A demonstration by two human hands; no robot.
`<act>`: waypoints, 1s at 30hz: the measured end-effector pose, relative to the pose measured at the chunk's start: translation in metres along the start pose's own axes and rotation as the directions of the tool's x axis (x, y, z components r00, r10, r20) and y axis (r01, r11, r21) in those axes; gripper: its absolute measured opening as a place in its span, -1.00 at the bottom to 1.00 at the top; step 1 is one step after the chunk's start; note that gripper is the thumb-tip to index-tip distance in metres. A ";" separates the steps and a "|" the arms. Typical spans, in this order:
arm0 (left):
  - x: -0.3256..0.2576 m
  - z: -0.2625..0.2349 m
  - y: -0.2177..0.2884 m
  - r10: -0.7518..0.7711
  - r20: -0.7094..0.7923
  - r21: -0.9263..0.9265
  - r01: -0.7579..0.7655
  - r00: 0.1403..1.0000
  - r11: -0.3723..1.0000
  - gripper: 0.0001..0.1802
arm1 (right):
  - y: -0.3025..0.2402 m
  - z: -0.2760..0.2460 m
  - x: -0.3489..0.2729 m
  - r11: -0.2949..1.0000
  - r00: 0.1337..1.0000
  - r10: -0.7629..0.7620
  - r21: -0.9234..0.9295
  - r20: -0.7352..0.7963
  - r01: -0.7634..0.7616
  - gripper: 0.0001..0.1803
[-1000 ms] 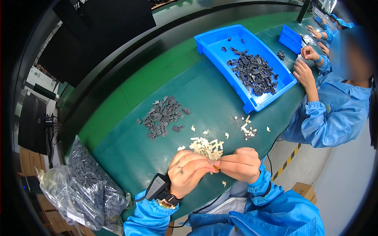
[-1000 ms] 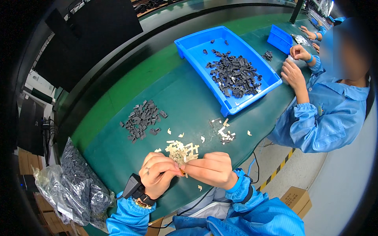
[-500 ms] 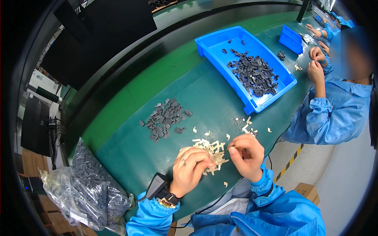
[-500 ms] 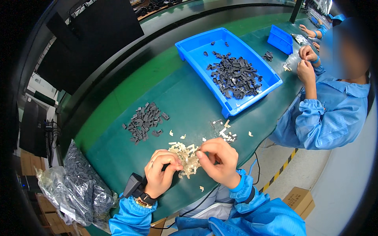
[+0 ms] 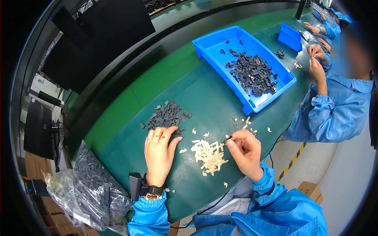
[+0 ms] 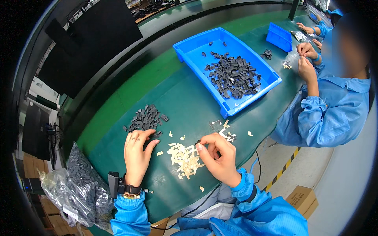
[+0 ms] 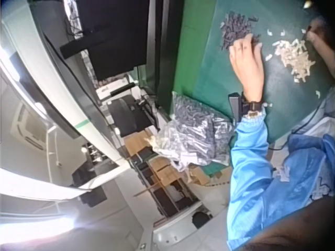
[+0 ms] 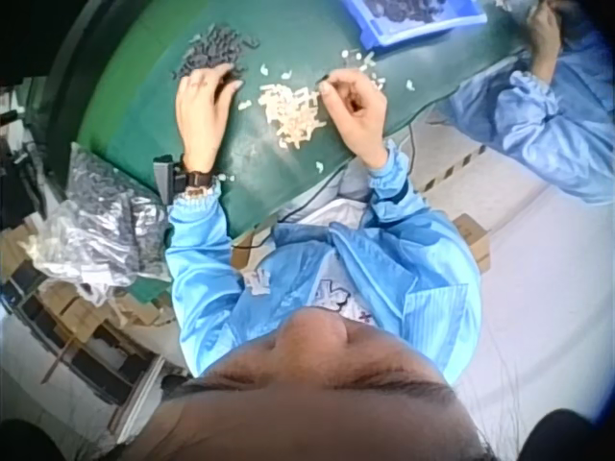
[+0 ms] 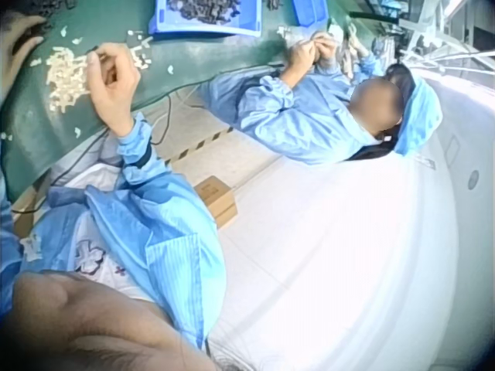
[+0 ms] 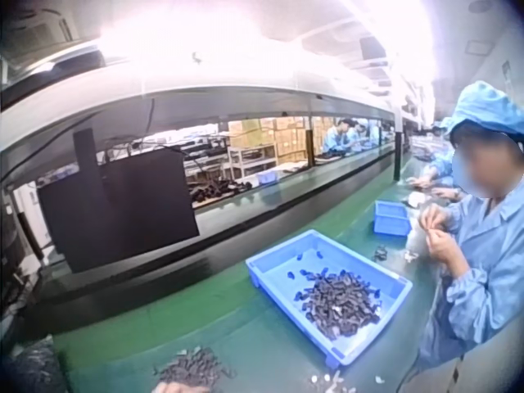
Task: Assembling small plastic and rubber components by hand at a factory workbench.
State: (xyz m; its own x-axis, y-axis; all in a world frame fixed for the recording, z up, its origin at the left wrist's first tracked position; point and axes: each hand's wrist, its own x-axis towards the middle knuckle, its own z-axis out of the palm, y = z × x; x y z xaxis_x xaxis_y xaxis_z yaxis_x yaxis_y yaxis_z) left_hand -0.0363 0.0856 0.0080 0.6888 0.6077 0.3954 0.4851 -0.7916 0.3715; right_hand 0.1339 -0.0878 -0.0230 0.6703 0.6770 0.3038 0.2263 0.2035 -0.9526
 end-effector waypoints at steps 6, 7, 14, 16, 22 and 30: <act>-0.003 0.009 -0.006 0.019 0.042 -0.078 -0.015 0.999 0.997 -0.75 | -0.001 0.002 0.001 1.000 1.000 0.018 -0.006 0.020 -0.018 -0.92; -0.004 0.010 -0.006 0.019 0.042 -0.078 -0.015 0.999 0.997 -0.75 | -0.001 0.002 0.002 1.000 1.000 0.020 -0.007 0.023 -0.020 -0.92; -0.005 0.008 0.003 0.094 0.017 0.049 -0.095 0.995 0.994 -0.79 | 0.003 0.002 0.000 1.000 1.000 0.027 -0.010 0.007 -0.027 -0.92; -0.005 0.004 0.006 0.082 0.046 0.069 -0.085 0.996 0.994 -0.79 | 0.003 0.002 -0.001 1.000 1.000 0.026 -0.003 0.004 -0.026 -0.92; -0.007 -0.008 0.003 -0.185 0.201 -0.214 0.227 0.962 0.950 -0.84 | 0.003 0.003 -0.003 0.999 1.000 0.031 0.015 -0.005 -0.031 -0.91; -0.002 -0.011 0.019 -0.265 0.093 -0.589 0.268 0.960 0.762 -0.88 | 0.000 0.001 0.000 0.999 0.999 0.041 0.031 0.003 -0.042 -0.92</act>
State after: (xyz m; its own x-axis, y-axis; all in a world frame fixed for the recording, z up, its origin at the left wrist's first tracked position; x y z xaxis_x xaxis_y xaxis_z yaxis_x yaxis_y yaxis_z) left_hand -0.0343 0.0700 0.0240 0.5826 0.7871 0.2029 0.2367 -0.4031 0.8840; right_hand 0.1330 -0.0866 -0.0227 0.6772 0.6868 0.2640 0.1760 0.1972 -0.9644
